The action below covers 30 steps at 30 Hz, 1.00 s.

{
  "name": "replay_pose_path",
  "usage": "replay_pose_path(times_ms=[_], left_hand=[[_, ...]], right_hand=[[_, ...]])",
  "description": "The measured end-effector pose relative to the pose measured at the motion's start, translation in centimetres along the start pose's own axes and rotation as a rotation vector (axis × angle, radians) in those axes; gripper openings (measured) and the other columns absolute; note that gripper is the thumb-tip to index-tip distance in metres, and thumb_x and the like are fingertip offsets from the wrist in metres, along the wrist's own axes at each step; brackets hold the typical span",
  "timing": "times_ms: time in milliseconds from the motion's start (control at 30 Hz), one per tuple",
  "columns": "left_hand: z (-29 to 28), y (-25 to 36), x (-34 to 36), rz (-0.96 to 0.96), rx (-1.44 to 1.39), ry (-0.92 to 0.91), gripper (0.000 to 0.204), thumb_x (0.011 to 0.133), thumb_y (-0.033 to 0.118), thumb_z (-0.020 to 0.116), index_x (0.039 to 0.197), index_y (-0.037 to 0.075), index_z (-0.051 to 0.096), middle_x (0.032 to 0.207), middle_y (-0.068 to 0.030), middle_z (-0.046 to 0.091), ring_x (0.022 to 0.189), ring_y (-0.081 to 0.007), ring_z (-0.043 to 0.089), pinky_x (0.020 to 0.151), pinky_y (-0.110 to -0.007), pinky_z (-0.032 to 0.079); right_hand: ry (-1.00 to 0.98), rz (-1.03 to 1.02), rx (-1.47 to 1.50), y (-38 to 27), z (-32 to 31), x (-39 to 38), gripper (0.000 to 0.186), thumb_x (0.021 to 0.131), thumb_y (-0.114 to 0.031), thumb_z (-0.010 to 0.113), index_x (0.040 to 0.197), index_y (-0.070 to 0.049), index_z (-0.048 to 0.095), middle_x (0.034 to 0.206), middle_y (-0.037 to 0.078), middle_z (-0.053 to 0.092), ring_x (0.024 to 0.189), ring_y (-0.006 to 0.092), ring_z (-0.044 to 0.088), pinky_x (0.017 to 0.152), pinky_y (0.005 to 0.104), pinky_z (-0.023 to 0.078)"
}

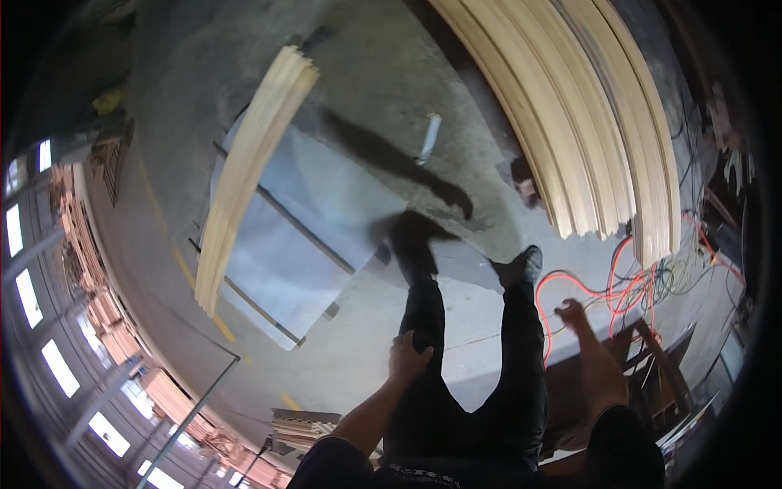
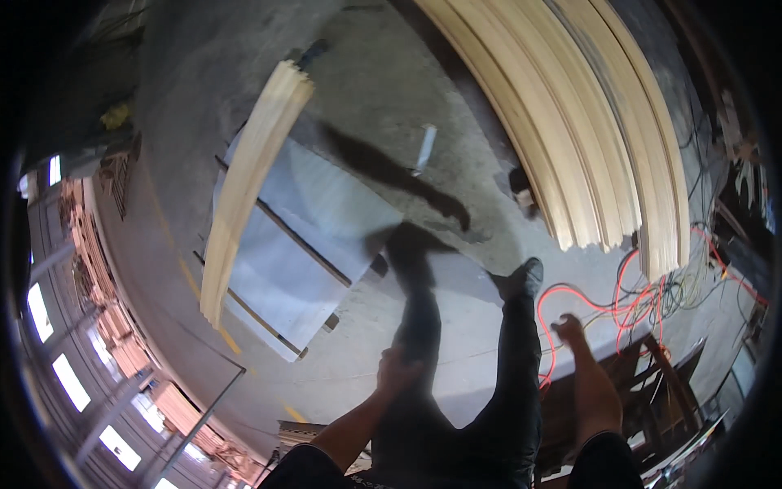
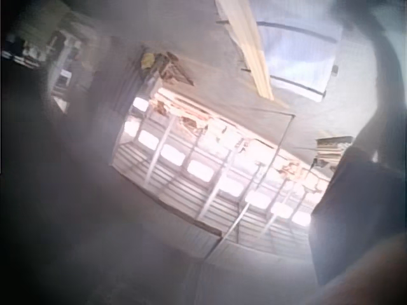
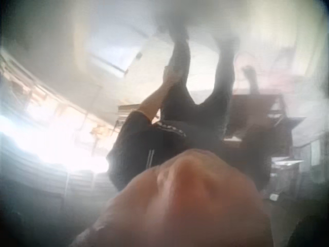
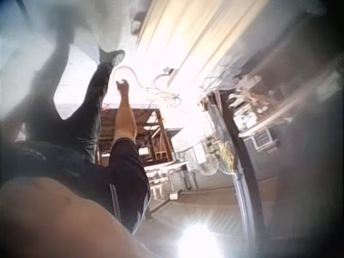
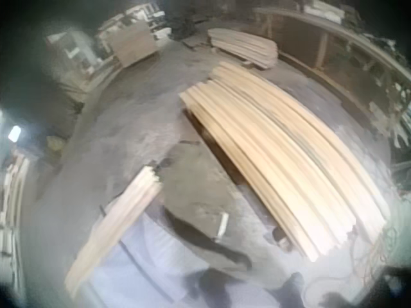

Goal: The person connects a palm router to a power cable and uses it to shape the edge of multiple wooden trim pieces on a workbench.

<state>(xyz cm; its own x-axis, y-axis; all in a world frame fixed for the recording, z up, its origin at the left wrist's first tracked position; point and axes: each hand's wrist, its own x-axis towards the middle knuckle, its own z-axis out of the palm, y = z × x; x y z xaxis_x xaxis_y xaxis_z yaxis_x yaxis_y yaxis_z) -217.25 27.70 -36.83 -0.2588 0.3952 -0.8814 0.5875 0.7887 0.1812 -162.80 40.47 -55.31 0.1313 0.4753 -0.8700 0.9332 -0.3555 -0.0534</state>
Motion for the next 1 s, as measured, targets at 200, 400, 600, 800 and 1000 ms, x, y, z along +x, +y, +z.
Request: replay_pose_path(times_ms=[200,400,600,800,1000], left_hand=[[-4.8,-5.4,1.8,-0.085,-0.165,-0.067,0.083,0.080,0.050,0.071,0.146,0.009,0.044,0.140,-0.0260,0.048,0.128,-0.0450,0.049,0.104,-0.050,0.045],[-8.8,-7.9,4.6,-0.120,-0.366,-0.121,0.084,0.079,0.053,0.071,0.147,0.011,0.044,0.140,-0.0246,0.049,0.129,-0.0432,0.049,0.106,-0.049,0.044],[-11.5,-9.7,8.7,-0.185,-0.563,-0.136,0.082,0.079,0.054,0.072,0.144,0.011,0.047,0.138,-0.0224,0.051,0.128,-0.0417,0.050,0.105,-0.050,0.044],[-14.8,-8.5,14.8,-0.283,-0.757,-0.090,0.075,0.079,0.052,0.073,0.139,0.012,0.053,0.137,-0.0199,0.053,0.128,-0.0400,0.050,0.104,-0.053,0.042],[-16.1,-3.2,19.3,-0.443,-0.839,-0.025,0.068,0.080,0.050,0.074,0.135,0.014,0.057,0.137,-0.0173,0.053,0.128,-0.0378,0.049,0.104,-0.055,0.039]], right_hand=[[-0.300,-0.256,-0.020,-31.2,1.7,-11.5,0.037,0.077,-0.034,0.074,0.084,0.001,0.065,0.084,0.021,0.068,0.082,0.0307,0.069,0.073,0.0417,0.053],[-0.299,-0.543,0.153,-53.7,1.6,-7.9,0.059,0.085,-0.035,0.077,0.125,0.004,0.059,0.109,0.017,0.071,0.100,0.0227,0.068,0.086,0.0353,0.054],[-0.311,-0.660,-0.092,-73.7,-4.8,-0.6,0.056,0.090,-0.046,0.073,0.118,0.000,0.060,0.104,0.009,0.069,0.091,0.0203,0.064,0.083,0.0362,0.051],[-0.175,-0.541,-0.070,-92.5,-7.6,9.0,0.053,0.089,-0.057,0.067,0.094,-0.005,0.057,0.083,0.003,0.055,0.074,0.0148,0.053,0.060,0.0329,0.047],[0.023,-0.696,0.110,-108.4,-6.6,21.9,0.098,0.081,-0.067,0.069,0.137,0.010,0.044,0.132,0.022,0.056,0.122,0.0287,0.055,0.100,0.0393,0.045]])
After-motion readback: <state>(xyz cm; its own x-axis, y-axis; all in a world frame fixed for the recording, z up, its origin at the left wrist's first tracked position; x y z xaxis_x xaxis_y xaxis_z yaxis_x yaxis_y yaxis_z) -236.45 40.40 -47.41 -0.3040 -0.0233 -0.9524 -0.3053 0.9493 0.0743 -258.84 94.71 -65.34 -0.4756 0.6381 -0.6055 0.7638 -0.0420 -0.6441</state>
